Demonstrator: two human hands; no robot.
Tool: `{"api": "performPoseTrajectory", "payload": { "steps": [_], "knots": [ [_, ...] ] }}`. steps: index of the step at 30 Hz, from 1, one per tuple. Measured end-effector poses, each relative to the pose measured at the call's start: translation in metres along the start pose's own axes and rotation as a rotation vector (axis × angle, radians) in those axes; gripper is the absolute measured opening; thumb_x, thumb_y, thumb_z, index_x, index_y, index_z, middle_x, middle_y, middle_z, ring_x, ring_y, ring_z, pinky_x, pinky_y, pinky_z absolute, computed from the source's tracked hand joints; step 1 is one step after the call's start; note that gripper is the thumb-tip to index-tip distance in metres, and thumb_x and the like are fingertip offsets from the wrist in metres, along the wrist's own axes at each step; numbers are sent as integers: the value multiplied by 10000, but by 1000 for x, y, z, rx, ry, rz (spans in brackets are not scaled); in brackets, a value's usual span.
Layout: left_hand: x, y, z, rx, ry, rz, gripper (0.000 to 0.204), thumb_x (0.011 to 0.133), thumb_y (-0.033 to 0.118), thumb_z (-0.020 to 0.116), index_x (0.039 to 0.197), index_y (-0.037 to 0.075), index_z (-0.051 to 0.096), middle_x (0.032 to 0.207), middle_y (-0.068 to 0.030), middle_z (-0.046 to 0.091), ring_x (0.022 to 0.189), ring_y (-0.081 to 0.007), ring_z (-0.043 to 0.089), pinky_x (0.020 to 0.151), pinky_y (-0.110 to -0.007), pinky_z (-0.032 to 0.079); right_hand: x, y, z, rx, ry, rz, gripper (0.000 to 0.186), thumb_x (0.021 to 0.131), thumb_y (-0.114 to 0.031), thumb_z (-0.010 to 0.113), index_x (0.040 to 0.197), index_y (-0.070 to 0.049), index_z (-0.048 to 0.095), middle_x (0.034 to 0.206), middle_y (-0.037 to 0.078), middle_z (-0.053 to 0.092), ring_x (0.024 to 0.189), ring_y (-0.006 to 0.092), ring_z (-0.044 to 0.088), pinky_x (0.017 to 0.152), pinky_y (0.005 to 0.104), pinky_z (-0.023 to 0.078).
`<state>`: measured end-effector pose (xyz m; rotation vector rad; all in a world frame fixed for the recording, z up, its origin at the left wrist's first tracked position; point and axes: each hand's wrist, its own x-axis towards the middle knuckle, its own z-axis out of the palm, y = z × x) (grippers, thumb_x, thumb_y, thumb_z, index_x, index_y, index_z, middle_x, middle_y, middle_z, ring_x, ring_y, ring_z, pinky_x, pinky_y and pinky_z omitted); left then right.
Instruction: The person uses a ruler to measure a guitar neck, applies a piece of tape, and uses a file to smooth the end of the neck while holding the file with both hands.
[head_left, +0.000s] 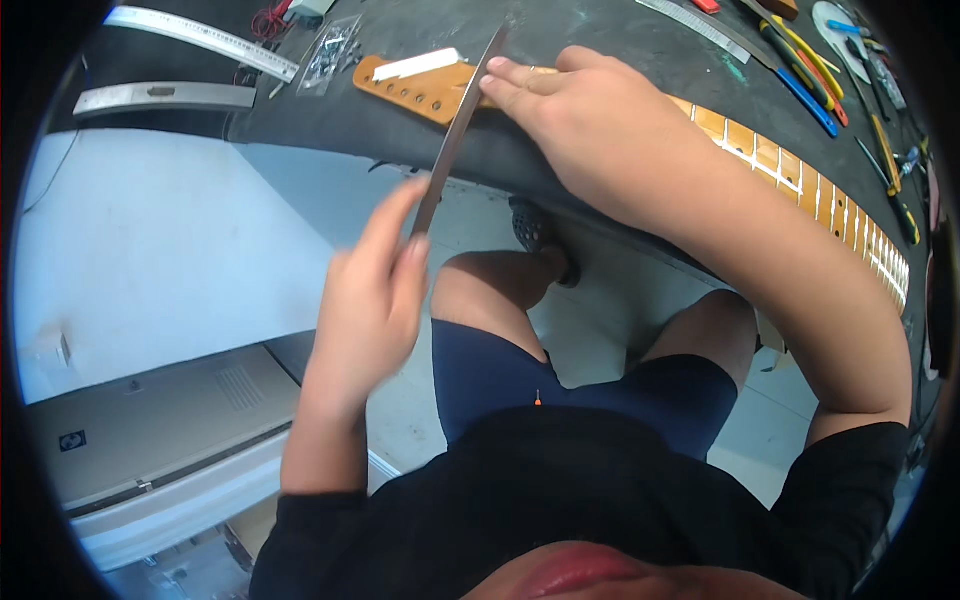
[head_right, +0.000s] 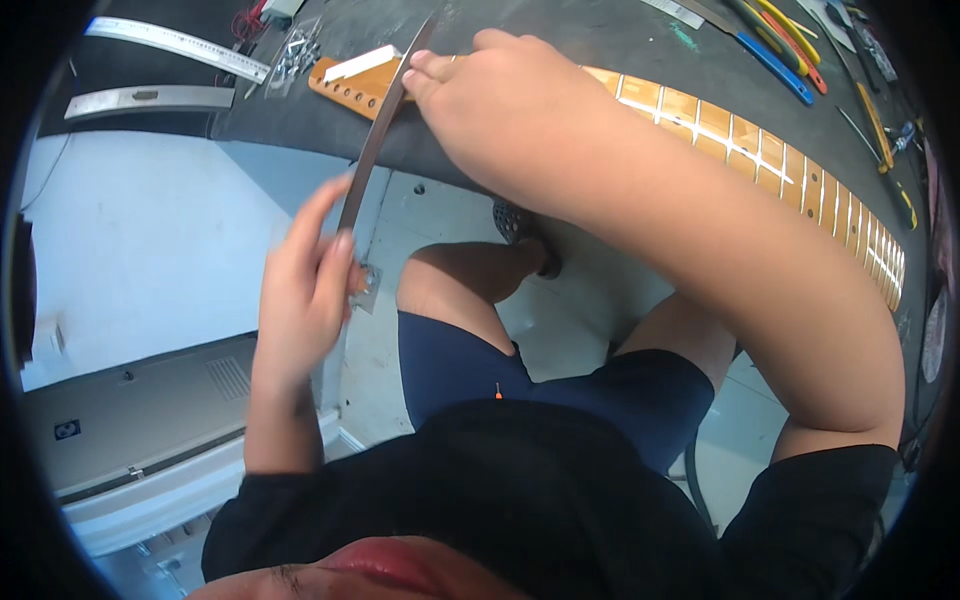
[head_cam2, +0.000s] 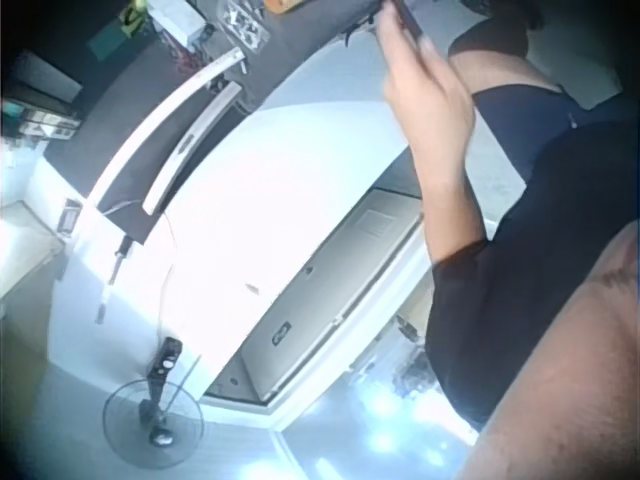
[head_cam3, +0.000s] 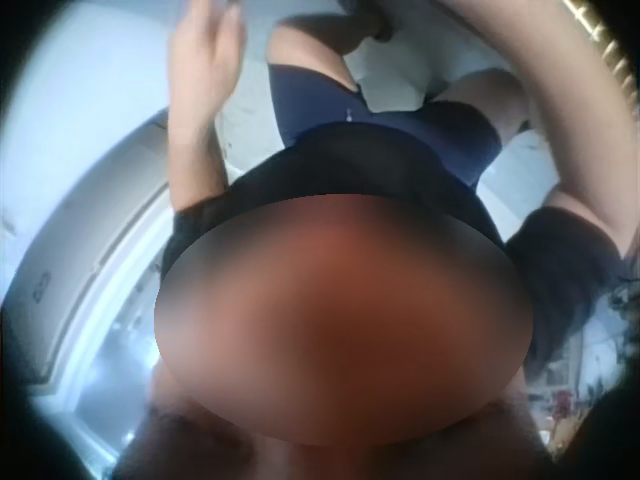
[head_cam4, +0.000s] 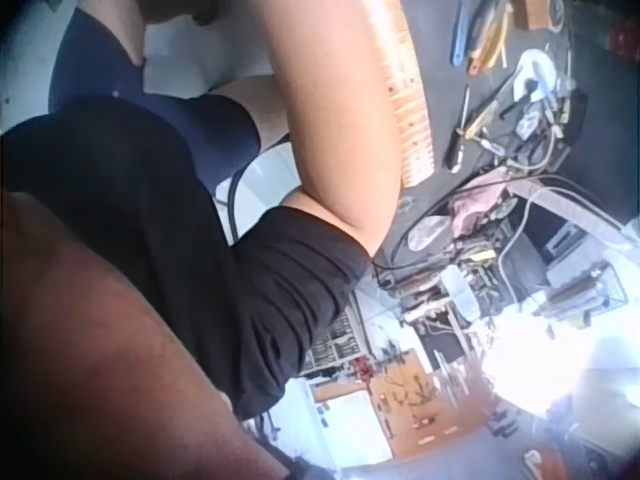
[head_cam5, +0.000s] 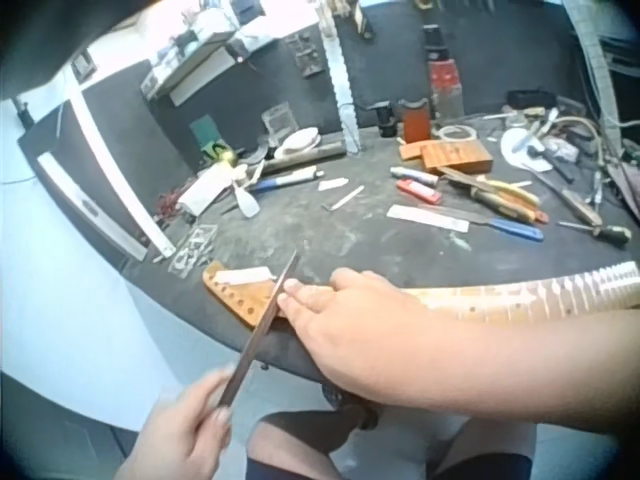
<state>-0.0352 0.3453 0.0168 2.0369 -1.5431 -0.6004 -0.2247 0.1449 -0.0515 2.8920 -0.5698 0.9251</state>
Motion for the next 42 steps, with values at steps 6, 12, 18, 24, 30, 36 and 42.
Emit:
{"api": "performPoseTrajectory", "payload": {
  "steps": [6,12,18,24,30,36,42],
  "knots": [
    [42,5,-4,30,15,87,467,1097,-1,578,1564,22,596,701,-133,604,619,-203,600,651,-370,501,10,-7,-5,3,-11,-4,538,947,-53,636,1474,37,697,1552,140,712,982,321,703,983,386,602],
    [-12,-2,-7,-4,-27,-57,409,1092,15,617,1501,-2,622,706,-150,628,606,-228,604,648,-372,506,6,-5,-5,13,-91,38,537,940,-56,639,1465,37,702,1561,136,706,997,316,702,1013,387,596],
    [53,12,-5,-6,-15,-2,468,1094,19,610,1562,29,601,718,-116,607,653,-179,620,673,-350,521,7,-3,-1,-57,10,-56,465,1011,-106,650,1449,33,719,1497,134,747,1073,301,752,994,393,623],
    [-1,-23,-9,-48,-22,35,492,1128,35,564,1619,64,594,727,39,567,572,-25,484,532,-225,398,4,-9,-2,8,-91,55,532,942,-65,643,1462,24,714,1579,124,696,997,317,703,1014,395,604],
    [41,-3,3,-56,-31,58,479,1138,62,579,1617,77,598,729,29,575,555,-37,490,523,-222,390,0,1,0,-1,-14,-7,509,958,-56,637,1454,20,722,1558,132,709,991,321,706,1008,399,607],
    [29,-9,-5,4,-24,56,464,1142,70,569,1605,89,603,711,35,554,543,-43,488,516,-246,395,3,-4,1,-28,5,9,525,951,-64,641,1464,18,715,1569,128,703,997,317,708,1015,397,606],
    [9,-15,1,-17,-48,26,480,1086,-1,611,1564,34,598,707,-121,599,630,-180,592,661,-332,501,-2,0,3,11,-42,29,537,942,-66,647,1468,16,714,1561,133,708,993,312,707,1017,398,605]
  ]
}}
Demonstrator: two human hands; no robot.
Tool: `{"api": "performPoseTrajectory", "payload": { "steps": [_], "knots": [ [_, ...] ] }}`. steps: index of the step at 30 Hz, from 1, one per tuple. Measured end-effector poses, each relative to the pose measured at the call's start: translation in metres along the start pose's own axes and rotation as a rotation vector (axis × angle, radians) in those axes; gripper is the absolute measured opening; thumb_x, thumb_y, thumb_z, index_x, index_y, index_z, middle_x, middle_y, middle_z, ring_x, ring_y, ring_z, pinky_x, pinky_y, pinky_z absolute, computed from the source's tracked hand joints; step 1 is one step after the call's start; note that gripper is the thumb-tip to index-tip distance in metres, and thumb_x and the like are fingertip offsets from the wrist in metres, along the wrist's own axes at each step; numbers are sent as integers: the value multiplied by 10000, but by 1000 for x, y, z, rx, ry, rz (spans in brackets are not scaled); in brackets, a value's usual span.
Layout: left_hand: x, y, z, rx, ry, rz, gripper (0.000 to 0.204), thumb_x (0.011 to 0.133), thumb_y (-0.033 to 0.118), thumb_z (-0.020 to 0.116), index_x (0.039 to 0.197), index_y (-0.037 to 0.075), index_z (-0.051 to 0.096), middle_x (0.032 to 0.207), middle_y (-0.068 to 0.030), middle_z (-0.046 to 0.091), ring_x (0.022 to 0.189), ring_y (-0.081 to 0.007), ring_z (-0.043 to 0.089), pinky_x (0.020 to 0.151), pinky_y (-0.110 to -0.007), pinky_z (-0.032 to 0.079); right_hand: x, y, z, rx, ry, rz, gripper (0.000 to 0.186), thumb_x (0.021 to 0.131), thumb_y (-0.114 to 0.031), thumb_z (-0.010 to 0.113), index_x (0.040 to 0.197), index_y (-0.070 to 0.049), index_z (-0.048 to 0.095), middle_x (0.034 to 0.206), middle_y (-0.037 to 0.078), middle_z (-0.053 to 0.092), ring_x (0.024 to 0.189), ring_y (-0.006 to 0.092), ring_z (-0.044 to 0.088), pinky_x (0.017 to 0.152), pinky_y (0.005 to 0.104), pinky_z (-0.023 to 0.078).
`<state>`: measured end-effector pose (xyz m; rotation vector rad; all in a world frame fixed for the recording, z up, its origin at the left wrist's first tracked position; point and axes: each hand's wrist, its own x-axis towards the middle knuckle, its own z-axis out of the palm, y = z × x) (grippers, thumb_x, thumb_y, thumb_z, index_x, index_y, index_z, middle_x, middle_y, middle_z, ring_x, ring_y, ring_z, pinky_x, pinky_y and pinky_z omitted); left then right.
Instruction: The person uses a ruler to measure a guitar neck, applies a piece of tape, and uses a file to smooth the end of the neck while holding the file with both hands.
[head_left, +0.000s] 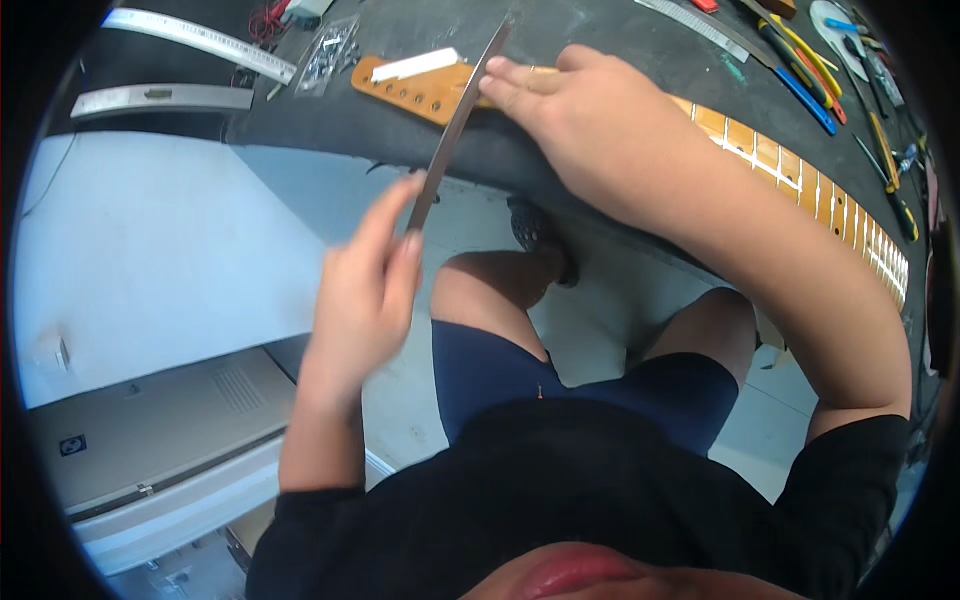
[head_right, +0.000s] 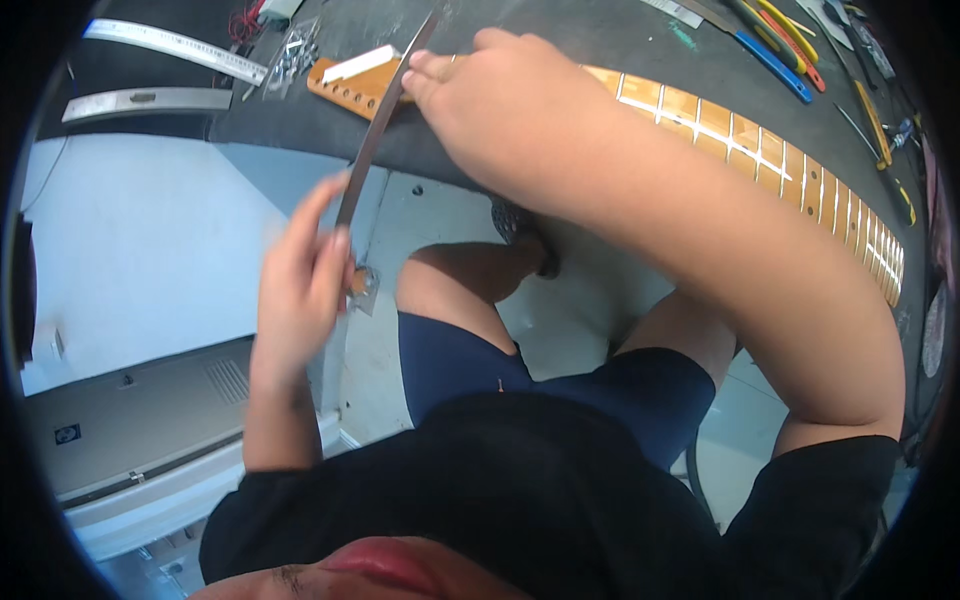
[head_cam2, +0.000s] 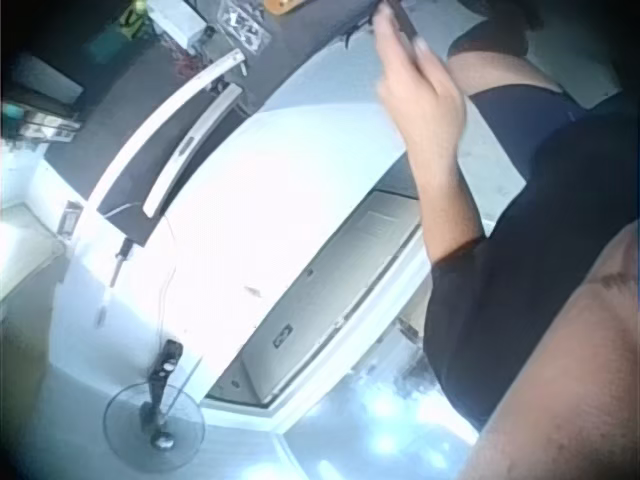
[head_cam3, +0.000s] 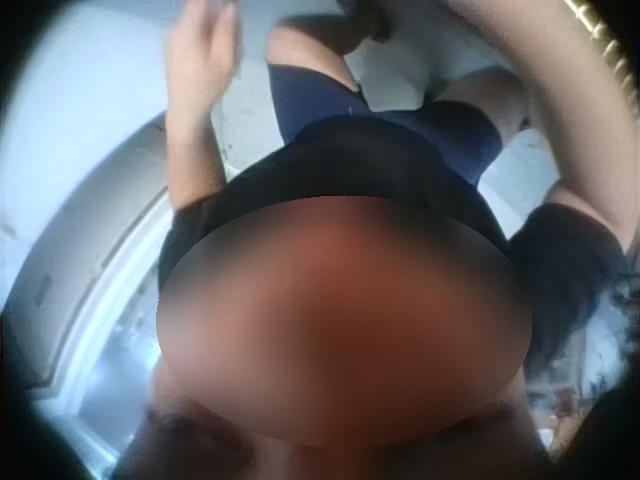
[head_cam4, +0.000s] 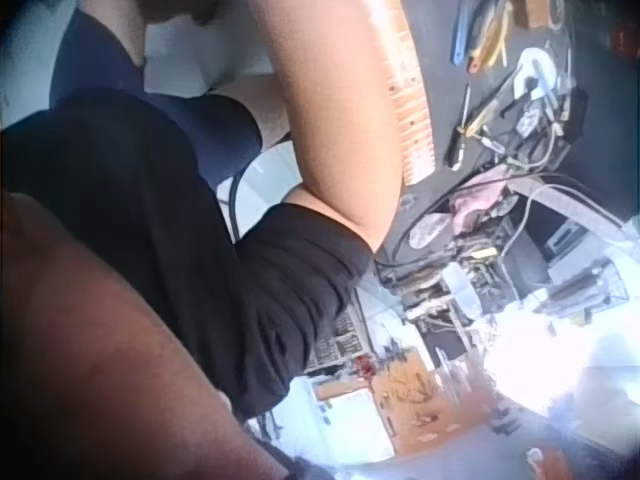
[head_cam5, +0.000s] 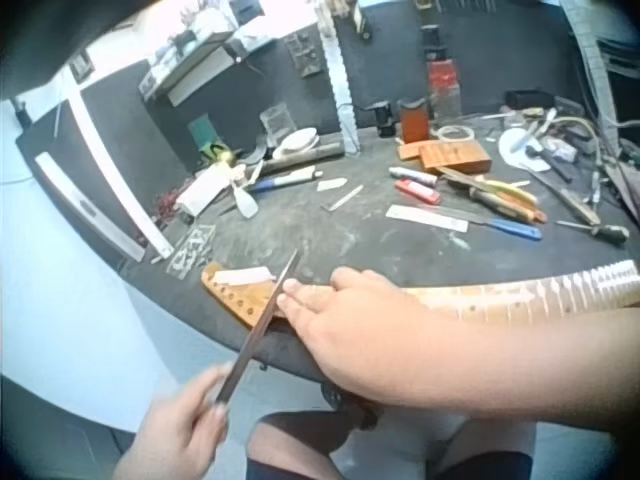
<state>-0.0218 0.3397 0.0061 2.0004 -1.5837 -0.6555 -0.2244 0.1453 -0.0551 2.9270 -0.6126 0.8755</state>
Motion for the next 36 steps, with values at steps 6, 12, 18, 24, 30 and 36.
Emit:
{"api": "performPoseTrajectory", "payload": {
  "steps": [6,12,18,24,30,36],
  "knots": [
    [34,5,7,16,95,97,485,1072,-24,602,1554,33,608,705,-173,603,622,-240,650,663,-364,520,6,-5,-3,-36,34,-23,540,940,-61,645,1470,17,714,1547,133,718,967,308,705,1003,387,606],
    [-17,-29,10,53,70,77,501,1062,-48,598,1560,7,594,802,-229,676,636,-355,655,672,-383,537,4,-8,6,-28,31,9,519,940,-55,652,1449,7,731,1558,123,713,955,302,702,979,384,604],
    [23,-10,14,102,100,143,539,1099,-40,563,1632,43,566,723,-30,631,644,-98,609,651,-286,521,8,-8,-12,-39,-17,-4,514,941,-49,657,1446,15,728,1565,131,706,957,310,700,976,385,605],
    [-27,-44,23,134,142,219,531,1100,-49,559,1627,17,555,726,-39,627,640,-109,603,635,-288,502,7,-15,-14,31,-53,5,525,930,-45,674,1450,4,732,1568,119,706,938,307,686,977,393,608],
    [-20,-36,34,168,172,219,531,1103,-36,561,1632,6,546,711,-42,614,610,-114,584,615,-279,480,6,-9,-12,1,-42,26,555,907,-6,678,1460,8,725,1569,123,704,938,308,683,973,399,612],
    [-57,-38,1,152,114,146,514,1122,-13,551,1635,-41,527,729,-12,617,585,-64,533,578,-242,426,11,-5,-14,45,-72,36,556,890,7,683,1443,11,729,1555,127,712,976,320,699,989,402,617]
  ]
}}
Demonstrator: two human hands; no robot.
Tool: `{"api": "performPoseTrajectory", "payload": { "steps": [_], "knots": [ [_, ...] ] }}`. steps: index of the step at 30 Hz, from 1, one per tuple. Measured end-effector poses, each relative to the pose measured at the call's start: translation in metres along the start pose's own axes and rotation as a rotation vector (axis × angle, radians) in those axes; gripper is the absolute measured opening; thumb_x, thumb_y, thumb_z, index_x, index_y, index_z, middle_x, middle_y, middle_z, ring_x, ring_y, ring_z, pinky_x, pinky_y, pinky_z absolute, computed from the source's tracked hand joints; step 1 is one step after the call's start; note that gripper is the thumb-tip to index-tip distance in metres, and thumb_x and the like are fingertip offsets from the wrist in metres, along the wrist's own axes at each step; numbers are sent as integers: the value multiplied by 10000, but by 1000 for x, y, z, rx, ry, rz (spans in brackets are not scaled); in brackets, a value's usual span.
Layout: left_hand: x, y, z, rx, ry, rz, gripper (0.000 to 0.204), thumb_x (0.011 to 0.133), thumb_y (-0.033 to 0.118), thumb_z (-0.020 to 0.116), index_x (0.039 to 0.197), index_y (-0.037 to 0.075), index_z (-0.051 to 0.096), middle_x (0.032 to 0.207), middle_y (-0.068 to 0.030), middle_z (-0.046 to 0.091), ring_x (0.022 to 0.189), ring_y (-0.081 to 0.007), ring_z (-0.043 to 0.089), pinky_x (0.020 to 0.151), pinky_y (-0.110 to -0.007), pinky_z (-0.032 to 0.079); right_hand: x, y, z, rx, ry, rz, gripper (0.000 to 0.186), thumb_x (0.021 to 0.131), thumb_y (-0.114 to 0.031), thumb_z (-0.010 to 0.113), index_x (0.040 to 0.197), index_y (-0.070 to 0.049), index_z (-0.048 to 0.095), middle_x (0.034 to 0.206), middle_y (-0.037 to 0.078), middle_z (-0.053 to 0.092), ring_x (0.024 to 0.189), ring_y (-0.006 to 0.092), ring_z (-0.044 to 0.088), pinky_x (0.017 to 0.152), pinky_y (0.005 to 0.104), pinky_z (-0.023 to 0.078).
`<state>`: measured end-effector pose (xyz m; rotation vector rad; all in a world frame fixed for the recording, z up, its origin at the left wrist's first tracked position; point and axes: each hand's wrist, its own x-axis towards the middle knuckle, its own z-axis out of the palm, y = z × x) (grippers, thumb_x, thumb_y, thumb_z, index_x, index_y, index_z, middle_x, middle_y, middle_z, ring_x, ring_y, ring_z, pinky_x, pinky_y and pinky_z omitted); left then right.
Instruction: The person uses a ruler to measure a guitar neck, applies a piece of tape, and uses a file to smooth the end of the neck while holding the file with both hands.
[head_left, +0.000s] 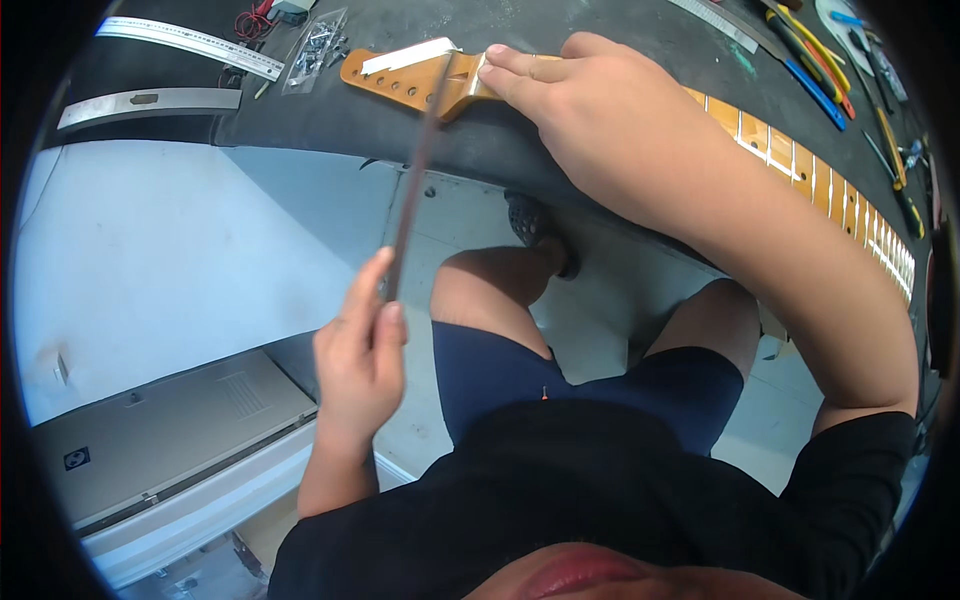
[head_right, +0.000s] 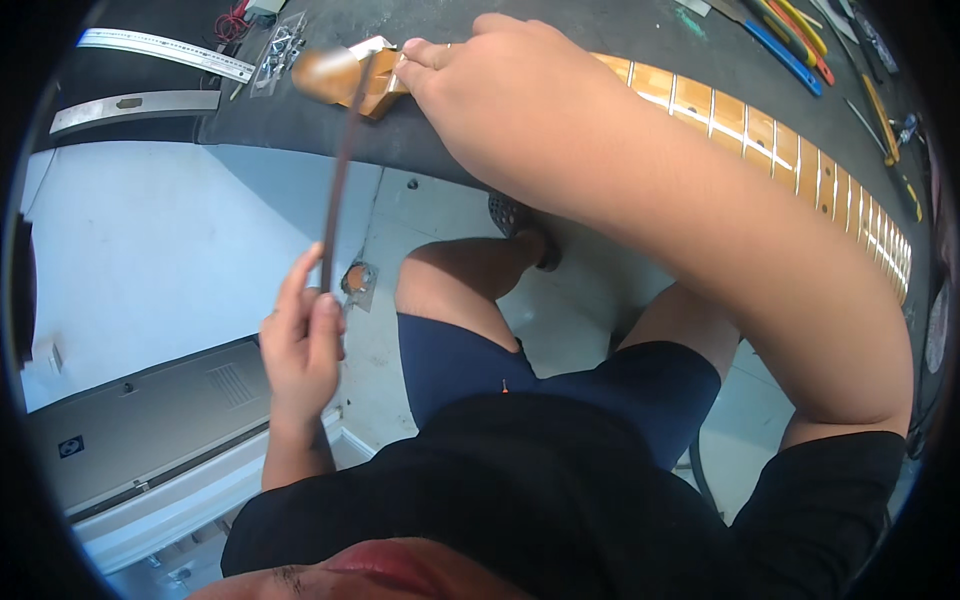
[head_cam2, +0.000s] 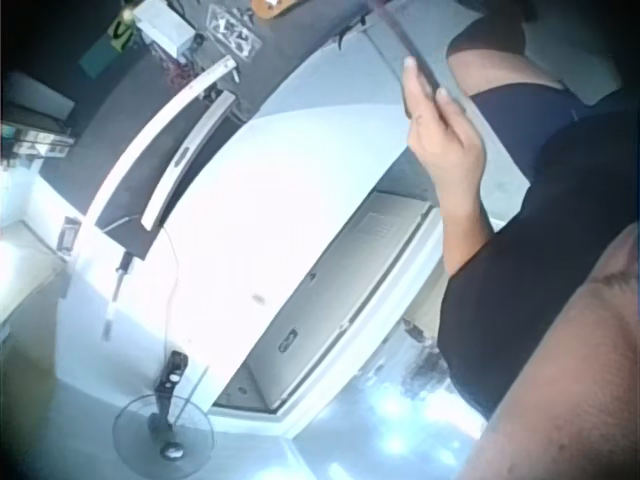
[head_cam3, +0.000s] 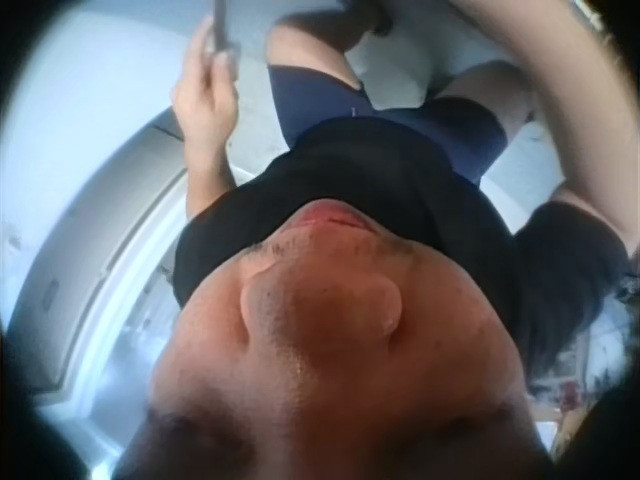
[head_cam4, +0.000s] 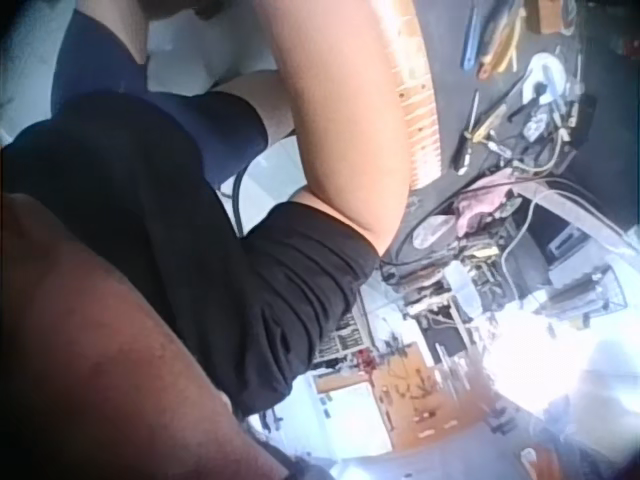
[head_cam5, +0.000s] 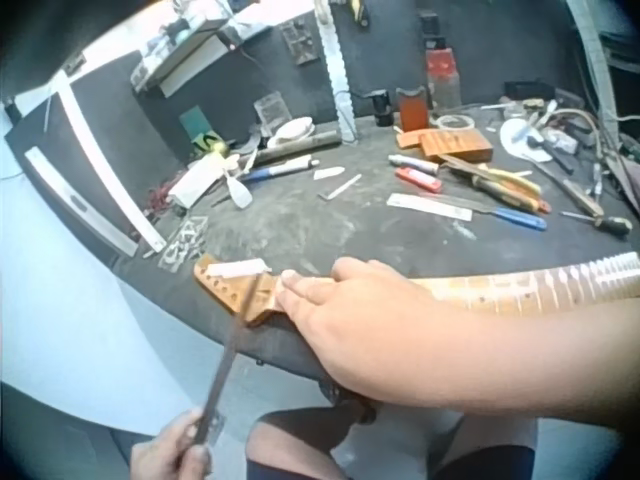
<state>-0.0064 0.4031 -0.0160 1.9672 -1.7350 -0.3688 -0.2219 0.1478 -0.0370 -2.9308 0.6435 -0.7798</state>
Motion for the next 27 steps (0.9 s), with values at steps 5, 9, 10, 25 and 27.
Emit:
{"api": "performPoseTrajectory", "payload": {
  "steps": [5,9,10,25,27],
  "knots": [
    [31,-21,-7,-354,237,-160,497,1180,89,519,1656,-47,469,803,-8,606,568,-25,484,518,-195,396,-6,4,6,45,52,30,497,887,7,719,1383,14,747,1495,141,743,1040,345,724,962,441,625],
    [98,-29,11,-633,374,-58,497,1177,109,526,1649,-36,471,806,-22,602,558,-43,492,490,-205,419,-6,2,2,100,62,46,450,920,-1,754,1370,3,754,1445,158,762,1069,366,734,967,451,629],
    [118,-32,17,-654,383,-53,497,1177,109,526,1649,-36,471,806,-22,602,558,-43,492,490,-205,419,-6,1,0,80,52,38,450,920,-1,754,1370,3,754,1445,158,762,1069,366,734,967,451,629],
    [211,-63,24,-1097,407,197,489,1199,102,387,1667,-39,390,844,-91,551,503,-101,472,468,-227,439,7,1,-23,214,-108,73,642,788,92,813,1422,59,717,1484,260,718,999,404,732,903,461,629],
    [212,-68,25,-1114,393,226,488,1200,104,386,1666,-42,390,843,-91,552,501,-101,474,467,-225,438,8,2,-24,216,-132,81,637,790,99,802,1420,67,717,1486,265,716,990,404,730,899,458,628]
  ]
}}
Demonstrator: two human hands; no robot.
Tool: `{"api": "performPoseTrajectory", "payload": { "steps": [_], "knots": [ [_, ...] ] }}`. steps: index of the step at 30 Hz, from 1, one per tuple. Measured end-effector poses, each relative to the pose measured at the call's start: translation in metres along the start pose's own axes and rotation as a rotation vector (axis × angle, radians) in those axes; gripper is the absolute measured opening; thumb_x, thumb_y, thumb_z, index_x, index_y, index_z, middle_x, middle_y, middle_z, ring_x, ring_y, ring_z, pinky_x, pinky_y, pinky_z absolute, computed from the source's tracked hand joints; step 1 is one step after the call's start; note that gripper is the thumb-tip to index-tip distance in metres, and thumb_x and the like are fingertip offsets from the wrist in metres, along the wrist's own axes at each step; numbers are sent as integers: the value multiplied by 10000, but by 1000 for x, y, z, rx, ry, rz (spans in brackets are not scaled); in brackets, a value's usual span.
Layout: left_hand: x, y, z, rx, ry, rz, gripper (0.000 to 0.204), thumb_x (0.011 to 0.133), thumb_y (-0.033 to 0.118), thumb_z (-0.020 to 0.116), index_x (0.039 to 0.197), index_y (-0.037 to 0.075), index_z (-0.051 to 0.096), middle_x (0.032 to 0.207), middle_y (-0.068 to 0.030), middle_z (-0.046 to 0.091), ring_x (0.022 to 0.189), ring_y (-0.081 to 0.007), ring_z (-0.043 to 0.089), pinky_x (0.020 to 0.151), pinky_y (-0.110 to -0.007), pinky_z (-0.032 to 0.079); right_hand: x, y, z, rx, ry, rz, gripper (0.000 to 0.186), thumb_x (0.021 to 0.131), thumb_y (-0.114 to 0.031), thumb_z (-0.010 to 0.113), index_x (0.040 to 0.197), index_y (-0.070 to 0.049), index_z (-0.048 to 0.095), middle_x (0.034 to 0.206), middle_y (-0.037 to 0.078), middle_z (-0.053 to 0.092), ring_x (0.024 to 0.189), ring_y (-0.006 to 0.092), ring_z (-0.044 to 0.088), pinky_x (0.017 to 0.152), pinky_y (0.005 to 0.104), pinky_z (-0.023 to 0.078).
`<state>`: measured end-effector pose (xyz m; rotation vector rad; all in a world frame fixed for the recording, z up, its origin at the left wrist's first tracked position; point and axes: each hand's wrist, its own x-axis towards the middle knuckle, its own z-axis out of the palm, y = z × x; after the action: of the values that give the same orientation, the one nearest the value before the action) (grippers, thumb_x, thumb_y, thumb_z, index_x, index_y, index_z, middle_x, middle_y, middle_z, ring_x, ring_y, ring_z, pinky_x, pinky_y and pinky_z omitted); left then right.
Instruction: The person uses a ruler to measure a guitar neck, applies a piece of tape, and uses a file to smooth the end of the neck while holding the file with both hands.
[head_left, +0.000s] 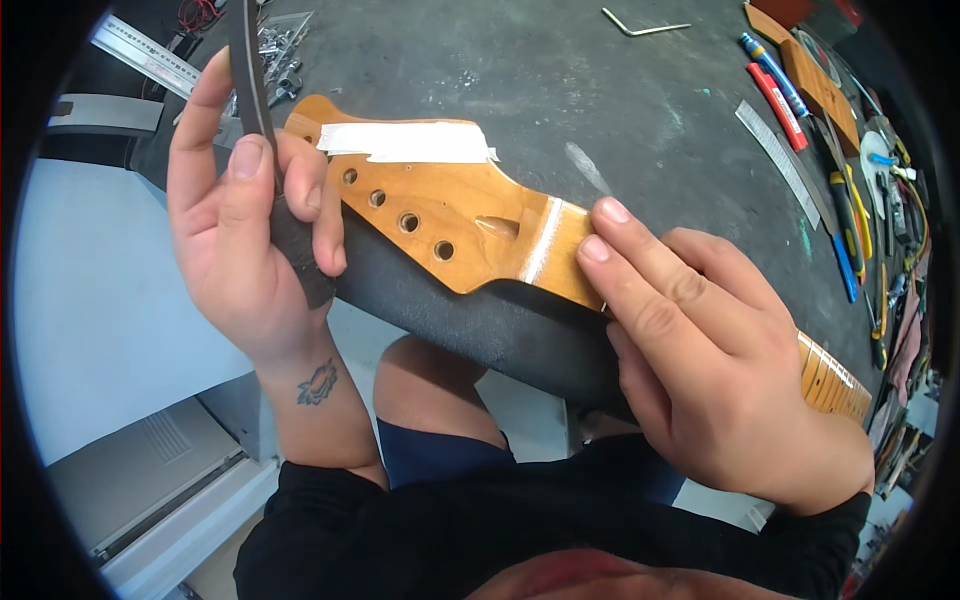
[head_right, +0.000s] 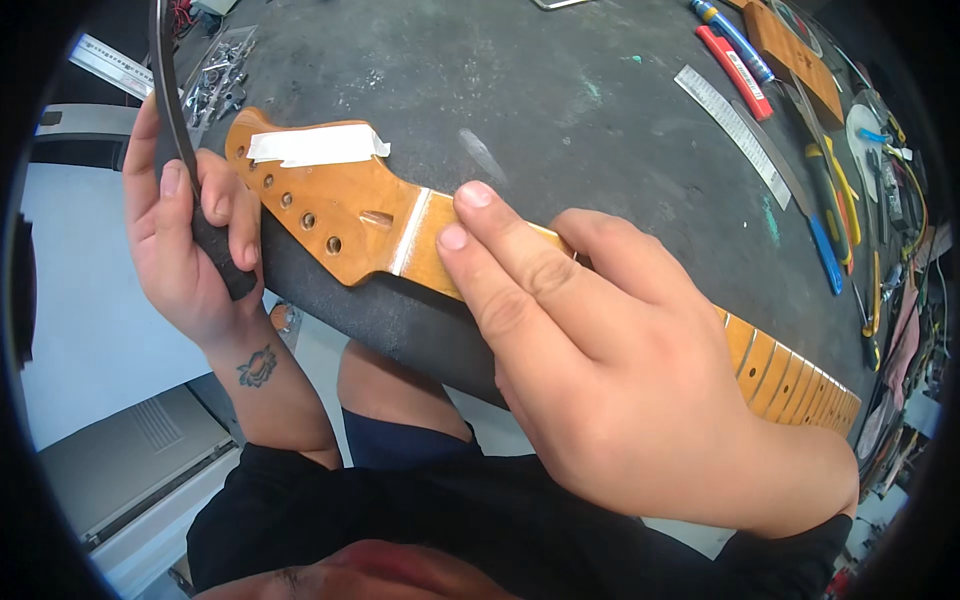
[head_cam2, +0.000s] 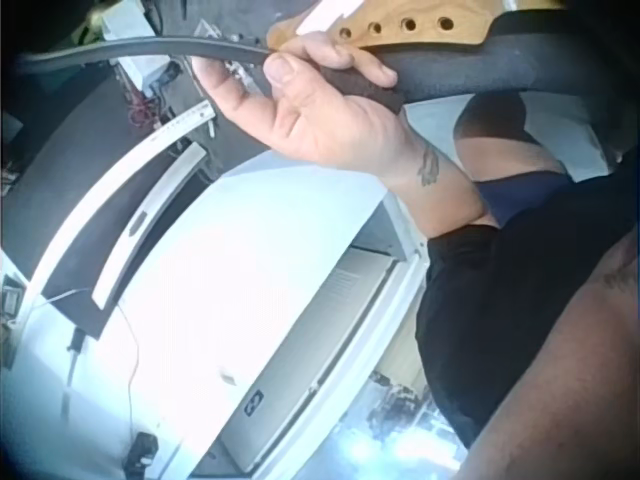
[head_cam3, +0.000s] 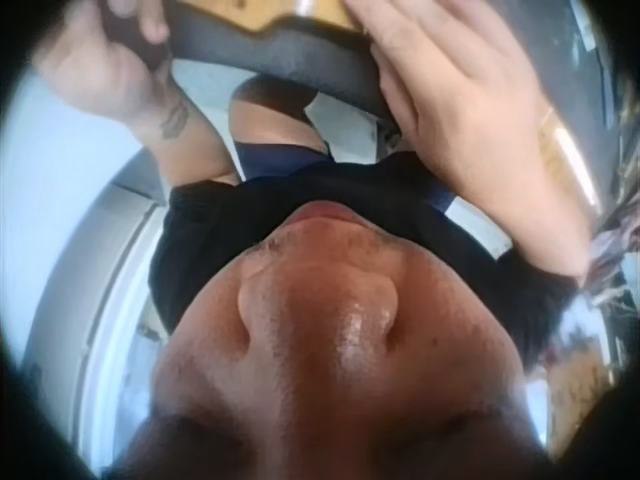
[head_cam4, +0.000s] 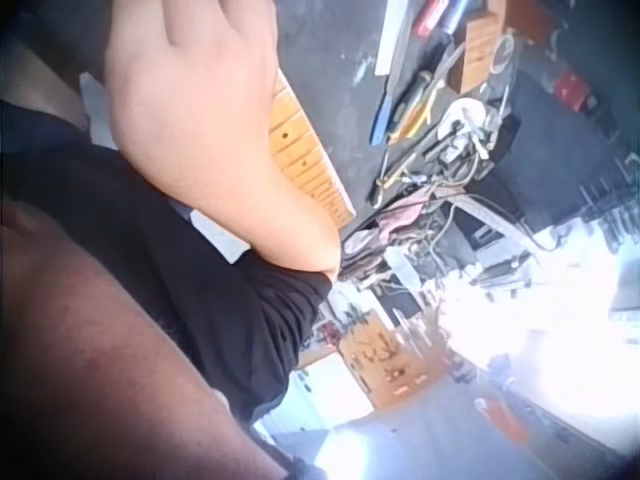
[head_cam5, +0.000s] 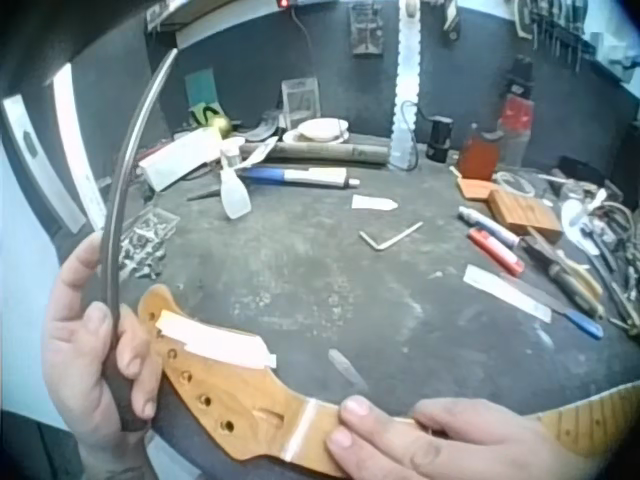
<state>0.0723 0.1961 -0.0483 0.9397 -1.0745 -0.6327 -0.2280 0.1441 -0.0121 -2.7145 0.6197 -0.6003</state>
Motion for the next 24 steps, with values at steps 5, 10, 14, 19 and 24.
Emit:
{"api": "performPoseTrajectory", "payload": {
  "steps": [5,10,14,19,24],
  "knots": [
    [-2,-4,-2,-20,-49,65,490,1205,106,386,1669,-51,379,837,-98,555,493,-109,482,453,-219,429,-2,5,2,9,1,-15,620,798,109,784,1414,82,716,1481,282,714,974,402,730,902,454,623],
    [-5,-2,-1,-16,-29,59,490,1204,96,381,1672,-49,374,844,-105,562,494,-114,484,462,-229,438,-2,3,2,5,5,-26,616,799,112,778,1411,90,714,1472,290,715,966,400,729,902,456,621],
    [-4,0,1,-29,30,9,490,1202,87,383,1677,-35,375,859,-111,573,510,-115,491,476,-234,453,-2,0,2,-33,6,-31,625,805,106,783,1424,78,710,1481,276,714,980,403,729,905,462,622],
    [-6,-1,-1,-17,59,24,496,1176,124,505,1646,-26,458,811,-85,635,545,-96,535,491,-221,472,-2,-1,4,-15,9,-20,643,813,88,796,1448,42,709,1489,247,717,987,405,727,911,466,623],
    [-5,-8,3,35,24,70,479,1183,103,491,1647,-14,460,840,-75,637,576,-88,542,507,-212,473,1,-6,10,-99,17,11,772,798,39,825,1547,-6,643,1591,191,655,1147,406,704,989,477,596]
  ]
}}
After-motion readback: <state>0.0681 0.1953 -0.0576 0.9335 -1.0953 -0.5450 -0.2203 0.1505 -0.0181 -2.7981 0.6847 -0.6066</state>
